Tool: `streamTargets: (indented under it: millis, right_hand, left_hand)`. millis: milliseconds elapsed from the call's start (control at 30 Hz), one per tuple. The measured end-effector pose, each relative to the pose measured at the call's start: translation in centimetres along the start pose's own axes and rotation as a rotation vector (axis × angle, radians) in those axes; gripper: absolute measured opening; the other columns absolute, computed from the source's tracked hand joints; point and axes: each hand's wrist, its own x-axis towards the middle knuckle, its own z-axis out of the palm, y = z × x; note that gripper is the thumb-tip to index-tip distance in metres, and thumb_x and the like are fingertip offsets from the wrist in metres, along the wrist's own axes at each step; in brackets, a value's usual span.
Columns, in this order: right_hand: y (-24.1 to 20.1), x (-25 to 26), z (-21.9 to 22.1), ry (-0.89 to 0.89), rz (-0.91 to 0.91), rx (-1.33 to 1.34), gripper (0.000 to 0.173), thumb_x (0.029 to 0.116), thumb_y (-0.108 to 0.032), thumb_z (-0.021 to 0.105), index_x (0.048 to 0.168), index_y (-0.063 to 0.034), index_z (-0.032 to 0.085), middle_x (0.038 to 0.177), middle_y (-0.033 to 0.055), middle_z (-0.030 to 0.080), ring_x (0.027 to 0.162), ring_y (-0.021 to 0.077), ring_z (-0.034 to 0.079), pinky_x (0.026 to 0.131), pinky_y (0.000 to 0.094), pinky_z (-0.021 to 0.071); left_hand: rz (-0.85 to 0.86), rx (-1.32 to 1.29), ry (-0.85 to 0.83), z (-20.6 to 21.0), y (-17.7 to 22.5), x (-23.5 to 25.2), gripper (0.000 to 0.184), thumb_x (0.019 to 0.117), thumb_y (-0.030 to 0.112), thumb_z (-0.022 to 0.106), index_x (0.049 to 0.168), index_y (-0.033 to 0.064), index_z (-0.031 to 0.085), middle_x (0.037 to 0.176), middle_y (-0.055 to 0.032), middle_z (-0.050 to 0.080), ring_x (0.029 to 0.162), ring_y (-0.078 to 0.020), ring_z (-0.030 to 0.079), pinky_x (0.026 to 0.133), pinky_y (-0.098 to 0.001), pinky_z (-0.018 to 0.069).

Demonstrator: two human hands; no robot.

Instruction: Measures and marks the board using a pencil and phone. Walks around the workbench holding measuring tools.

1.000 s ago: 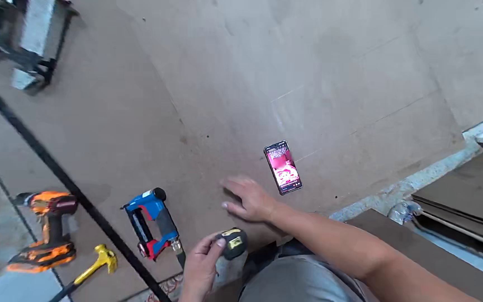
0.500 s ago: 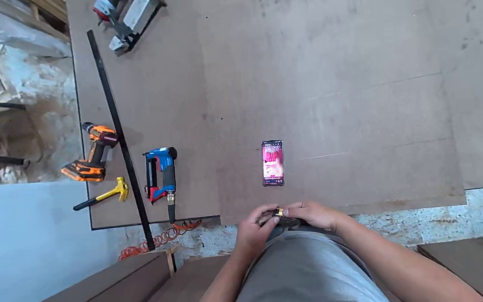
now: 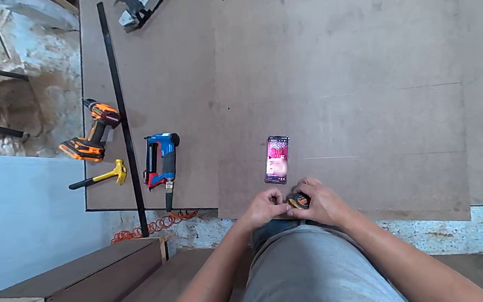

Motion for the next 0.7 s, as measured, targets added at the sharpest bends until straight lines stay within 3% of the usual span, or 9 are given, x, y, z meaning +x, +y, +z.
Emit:
streamTargets:
  millis: [67, 133, 200, 267, 333, 367, 433, 533, 700]
  right_hand:
    - [1.2, 1.5, -1.4, 0.014, 0.039, -0.114, 0.049, 0.0809, -0.050, 0.078, 0.103, -0.0073, 0.070, 0.128, 0.0122, 0.063, 0.116, 0.0292, 0.062, 0.095, 0.0488, 0.0549]
    - [3.1, 3.1, -2.8, 0.016, 0.112, -0.208, 0.040, 0.0815, -0.027, 0.078, 0.111, -0.0023, 0.066, 0.141, 0.0158, 0.056, 0.120, 0.0327, 0.062, 0.097, 0.0512, 0.0545]
    - [4.8, 4.7, -3.9, -0.015, 0.115, -0.291, 0.041, 0.0847, -0.015, 0.073, 0.125, -0.0095, 0.064, 0.146, 0.0097, 0.055, 0.120, 0.0307, 0.063, 0.096, 0.0563, 0.0524]
    - [6.3, 6.2, -4.2, -0.026, 0.052, -0.321, 0.036, 0.0909, -0.015, 0.066, 0.126, -0.0200, 0.068, 0.130, 0.0040, 0.067, 0.113, 0.0282, 0.065, 0.095, 0.0590, 0.0495]
    - [7.5, 7.4, -4.2, 0.013, 0.022, -0.290, 0.018, 0.1013, -0.030, 0.061, 0.109, -0.0215, 0.075, 0.106, 0.0010, 0.074, 0.103, 0.0225, 0.069, 0.094, 0.0526, 0.0514]
    - [7.9, 7.8, -4.2, 0.033, 0.024, -0.266, 0.022, 0.1032, -0.034, 0.059, 0.103, -0.0200, 0.076, 0.101, 0.0010, 0.074, 0.100, 0.0221, 0.068, 0.093, 0.0502, 0.0512]
    - [8.7, 8.0, -3.8, 0.075, 0.039, -0.241, 0.027, 0.1044, -0.038, 0.057, 0.101, -0.0182, 0.076, 0.099, 0.0016, 0.073, 0.101, 0.0231, 0.066, 0.092, 0.0480, 0.0508]
    - [9.2, 7.9, -3.4, 0.118, 0.044, -0.213, 0.025, 0.1052, -0.033, 0.056, 0.107, -0.0189, 0.076, 0.104, 0.0016, 0.074, 0.107, 0.0232, 0.065, 0.097, 0.0477, 0.0486]
    - [9.6, 8.1, -3.8, 0.103, -0.071, -0.238, 0.023, 0.1049, -0.028, 0.057, 0.114, -0.0215, 0.077, 0.107, 0.0017, 0.076, 0.112, 0.0237, 0.066, 0.100, 0.0472, 0.0501]
  left_hand:
    - [0.121, 0.101, 0.083, -2.1, -0.2, 2.0, 0.016, 0.0859, 0.008, 0.081, 0.085, 0.0054, 0.066, 0.101, -0.0080, 0.070, 0.087, -0.0176, 0.066, 0.076, -0.0376, 0.0570]
    - [0.209, 0.216, 0.204, -4.0, -0.3, 4.5, 0.018, 0.0849, 0.013, 0.084, 0.088, 0.0037, 0.068, 0.104, -0.0094, 0.069, 0.089, -0.0181, 0.065, 0.079, -0.0379, 0.0570]
    - [0.252, 0.345, 0.307, -5.1, -0.6, 6.9, 0.021, 0.0876, 0.018, 0.083, 0.093, 0.0028, 0.070, 0.109, -0.0115, 0.068, 0.094, -0.0201, 0.066, 0.084, -0.0403, 0.0575]
    - [0.295, 0.388, 0.416, -5.5, -1.2, 9.1, 0.022, 0.0883, 0.023, 0.082, 0.095, 0.0046, 0.072, 0.110, -0.0104, 0.068, 0.098, -0.0205, 0.067, 0.088, -0.0416, 0.0578]
    - [0.324, 0.349, 0.469, -5.6, -1.5, 10.9, 0.021, 0.0880, 0.025, 0.083, 0.095, 0.0081, 0.072, 0.118, -0.0077, 0.068, 0.107, -0.0188, 0.065, 0.093, -0.0403, 0.0567]
    - [0.329, 0.320, 0.488, -5.4, -1.7, 11.5, 0.020, 0.0883, 0.025, 0.082, 0.096, 0.0094, 0.073, 0.122, -0.0068, 0.067, 0.110, -0.0173, 0.065, 0.094, -0.0386, 0.0569]
    - [0.348, 0.251, 0.532, -5.0, -2.6, 12.2, 0.025, 0.0890, 0.024, 0.082, 0.109, 0.0108, 0.074, 0.129, -0.0067, 0.065, 0.112, -0.0153, 0.066, 0.095, -0.0353, 0.0588]
    - [0.342, 0.236, 0.532, -5.3, -4.0, 11.9, 0.054, 0.0868, 0.027, 0.084, 0.136, 0.0138, 0.065, 0.135, -0.0078, 0.063, 0.120, -0.0168, 0.063, 0.101, -0.0355, 0.0550]
    - [0.278, 0.347, 0.383, -6.6, -3.8, 11.9, 0.070, 0.0836, 0.037, 0.085, 0.147, 0.0283, 0.058, 0.130, -0.0066, 0.063, 0.112, -0.0183, 0.062, 0.096, -0.0388, 0.0540]
